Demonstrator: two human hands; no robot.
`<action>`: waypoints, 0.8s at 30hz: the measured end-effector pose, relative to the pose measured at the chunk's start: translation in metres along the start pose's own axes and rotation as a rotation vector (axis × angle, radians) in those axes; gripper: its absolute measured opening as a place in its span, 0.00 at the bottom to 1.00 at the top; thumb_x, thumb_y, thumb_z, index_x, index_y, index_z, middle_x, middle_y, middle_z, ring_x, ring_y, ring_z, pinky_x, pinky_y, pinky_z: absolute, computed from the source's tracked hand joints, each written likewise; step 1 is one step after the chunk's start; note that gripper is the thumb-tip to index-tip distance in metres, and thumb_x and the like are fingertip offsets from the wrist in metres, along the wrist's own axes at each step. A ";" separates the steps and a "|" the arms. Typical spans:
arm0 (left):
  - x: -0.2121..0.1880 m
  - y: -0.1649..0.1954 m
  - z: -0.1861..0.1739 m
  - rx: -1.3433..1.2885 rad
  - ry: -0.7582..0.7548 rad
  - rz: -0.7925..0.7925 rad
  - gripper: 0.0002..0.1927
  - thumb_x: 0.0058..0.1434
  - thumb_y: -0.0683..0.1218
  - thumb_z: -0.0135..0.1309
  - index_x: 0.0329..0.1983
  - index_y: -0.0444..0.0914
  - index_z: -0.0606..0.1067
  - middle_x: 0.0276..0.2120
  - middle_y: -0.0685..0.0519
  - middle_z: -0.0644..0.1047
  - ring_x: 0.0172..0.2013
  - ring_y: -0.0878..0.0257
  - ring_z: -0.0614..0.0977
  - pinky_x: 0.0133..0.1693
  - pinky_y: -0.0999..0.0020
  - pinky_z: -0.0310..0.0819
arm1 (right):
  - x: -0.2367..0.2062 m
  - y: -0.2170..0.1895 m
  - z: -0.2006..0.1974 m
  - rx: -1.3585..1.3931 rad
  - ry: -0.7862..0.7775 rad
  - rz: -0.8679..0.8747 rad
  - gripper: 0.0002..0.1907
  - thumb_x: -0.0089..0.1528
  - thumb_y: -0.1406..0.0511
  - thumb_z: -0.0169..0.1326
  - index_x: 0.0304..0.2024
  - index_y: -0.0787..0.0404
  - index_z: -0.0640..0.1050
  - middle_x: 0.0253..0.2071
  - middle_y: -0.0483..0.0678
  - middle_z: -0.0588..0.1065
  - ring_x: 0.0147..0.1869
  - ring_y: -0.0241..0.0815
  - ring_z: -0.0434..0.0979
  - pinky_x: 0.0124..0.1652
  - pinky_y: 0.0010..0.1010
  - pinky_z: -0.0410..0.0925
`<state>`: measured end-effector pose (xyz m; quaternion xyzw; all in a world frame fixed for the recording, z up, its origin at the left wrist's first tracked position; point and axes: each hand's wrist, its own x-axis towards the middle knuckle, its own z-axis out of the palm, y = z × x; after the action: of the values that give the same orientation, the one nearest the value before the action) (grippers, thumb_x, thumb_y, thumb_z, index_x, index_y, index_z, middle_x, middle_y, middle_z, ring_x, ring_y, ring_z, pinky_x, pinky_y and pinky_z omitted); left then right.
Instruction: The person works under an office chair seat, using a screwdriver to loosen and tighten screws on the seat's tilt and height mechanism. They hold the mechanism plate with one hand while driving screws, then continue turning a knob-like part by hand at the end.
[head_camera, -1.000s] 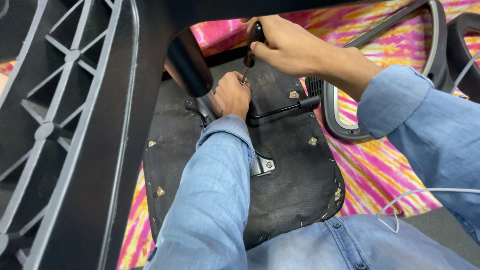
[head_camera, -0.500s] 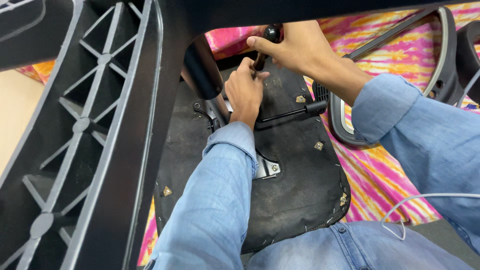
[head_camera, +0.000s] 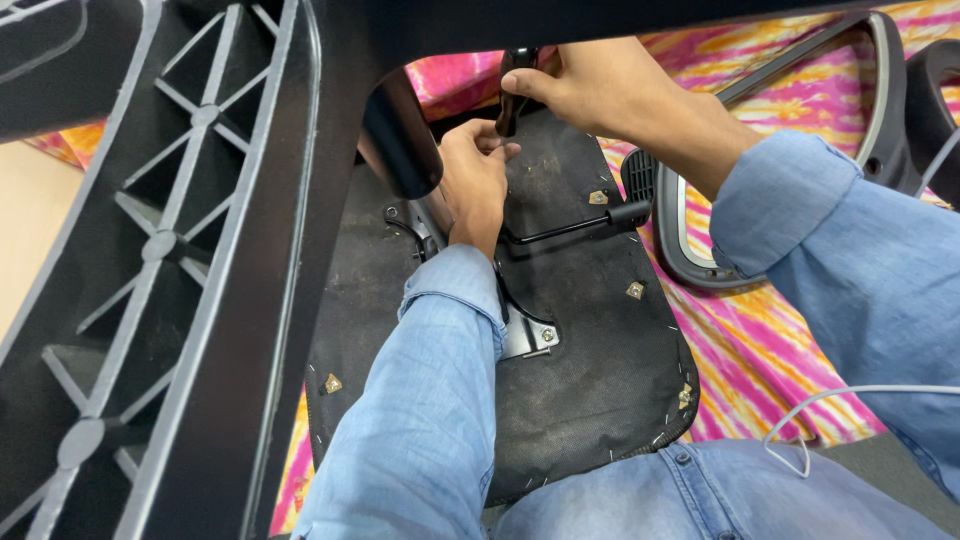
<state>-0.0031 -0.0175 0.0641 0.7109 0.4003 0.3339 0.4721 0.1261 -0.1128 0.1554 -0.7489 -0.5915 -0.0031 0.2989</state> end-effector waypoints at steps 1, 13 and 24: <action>0.001 -0.002 0.001 -0.010 -0.007 -0.013 0.09 0.58 0.35 0.58 0.42 0.36 0.81 0.29 0.52 0.84 0.31 0.68 0.87 0.29 0.72 0.80 | -0.001 0.000 0.000 -0.021 0.022 -0.013 0.19 0.67 0.52 0.62 0.44 0.62 0.83 0.31 0.53 0.79 0.33 0.49 0.80 0.32 0.40 0.69; 0.005 -0.026 0.008 0.042 0.034 0.197 0.07 0.57 0.33 0.59 0.37 0.33 0.75 0.29 0.47 0.82 0.32 0.58 0.85 0.37 0.63 0.79 | -0.005 -0.011 -0.004 0.000 0.085 -0.222 0.16 0.71 0.57 0.61 0.52 0.63 0.80 0.35 0.55 0.78 0.37 0.51 0.80 0.36 0.41 0.71; 0.004 -0.024 0.010 0.061 0.017 0.147 0.14 0.51 0.42 0.67 0.36 0.35 0.74 0.31 0.50 0.84 0.34 0.60 0.86 0.37 0.64 0.78 | -0.003 -0.023 -0.003 0.060 0.019 -0.239 0.11 0.67 0.68 0.58 0.51 0.65 0.78 0.34 0.56 0.79 0.35 0.47 0.82 0.32 0.38 0.72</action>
<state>0.0014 -0.0121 0.0388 0.7496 0.3611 0.3611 0.4211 0.1061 -0.1145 0.1671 -0.6635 -0.6736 -0.0280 0.3244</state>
